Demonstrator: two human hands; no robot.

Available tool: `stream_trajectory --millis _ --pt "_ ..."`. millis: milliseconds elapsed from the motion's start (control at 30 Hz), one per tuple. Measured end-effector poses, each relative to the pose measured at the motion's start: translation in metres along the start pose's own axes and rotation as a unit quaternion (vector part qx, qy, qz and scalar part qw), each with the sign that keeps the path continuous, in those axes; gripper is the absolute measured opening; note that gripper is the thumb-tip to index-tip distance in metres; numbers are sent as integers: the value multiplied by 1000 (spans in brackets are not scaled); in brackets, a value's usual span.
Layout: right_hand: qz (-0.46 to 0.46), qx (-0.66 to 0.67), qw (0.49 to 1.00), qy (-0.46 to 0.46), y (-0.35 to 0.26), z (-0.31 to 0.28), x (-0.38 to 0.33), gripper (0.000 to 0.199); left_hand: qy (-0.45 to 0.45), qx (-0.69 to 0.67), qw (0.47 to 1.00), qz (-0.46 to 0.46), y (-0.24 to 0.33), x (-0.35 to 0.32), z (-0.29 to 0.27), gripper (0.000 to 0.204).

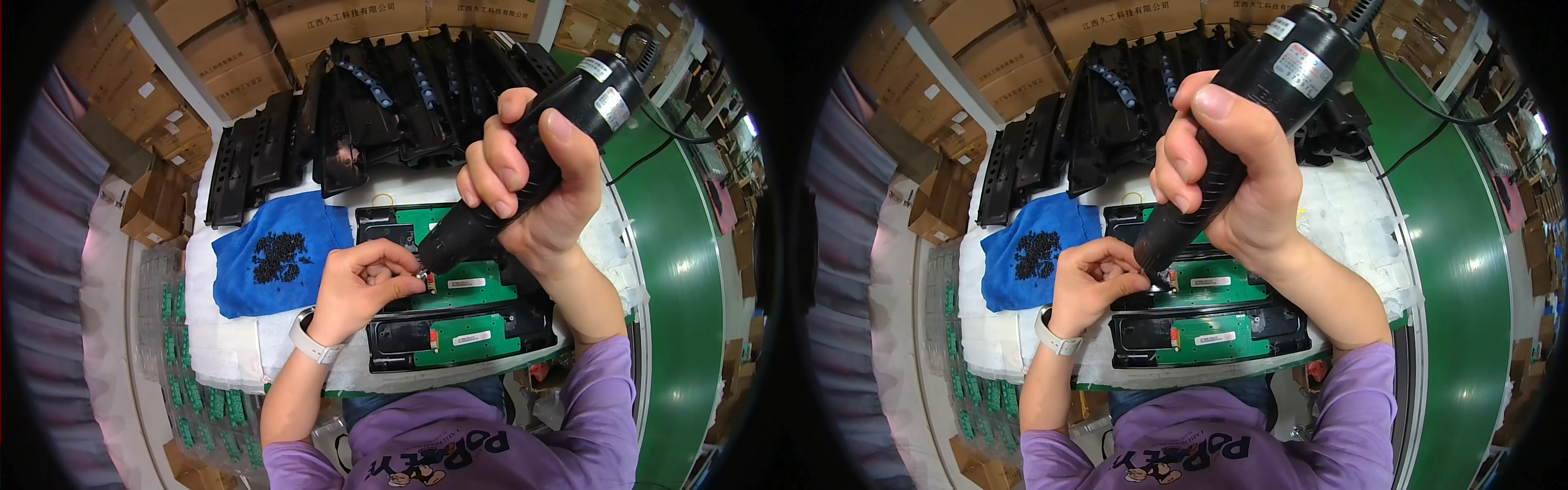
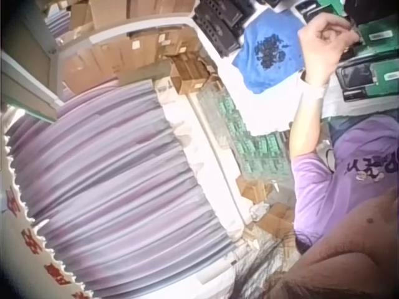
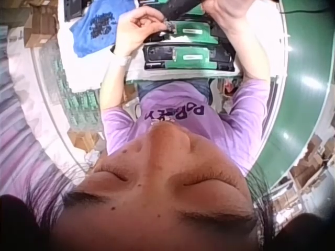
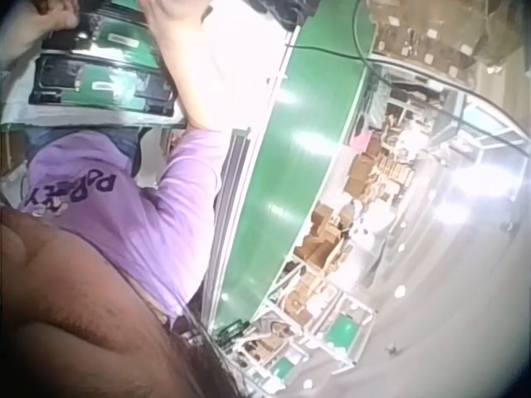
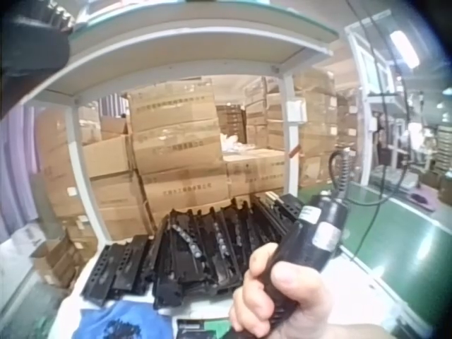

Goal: Assembling components into toner cartridges using an electric screwdriver.

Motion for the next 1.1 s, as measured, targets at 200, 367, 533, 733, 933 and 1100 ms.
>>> stream_trajectory --millis 200,367,533,733,933,1100 --pt "9 -14 1000 23 4 -2 1 22 9 55 993 100 15 -4 0 19" --pt "19 -51 999 -1 -1 -8 16 23 146 -66 986 41 6 4 -26 13" --pt "-103 -323 940 -27 -7 -27 22 23 252 -304 918 -24 -13 15 -72 19" --pt "-98 -296 950 -14 -1 -40 32 22 193 -356 915 -4 -4 15 -69 28" --pt "-111 -306 946 6 -4 -43 36 21 163 -349 923 -3 2 16 -56 23" --pt "-120 -305 944 21 -6 -47 37 20 138 -309 940 -46 -4 14 -39 8"
Point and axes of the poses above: each hand's wrist, its own x-axis towards the middle knuckle, its own z-axis out of the palm, y = z × x, the point moved 10 cm from there along x, towards the middle knuckle, and after that the axes turned 15 degrees about y, right-handed, at the moved point
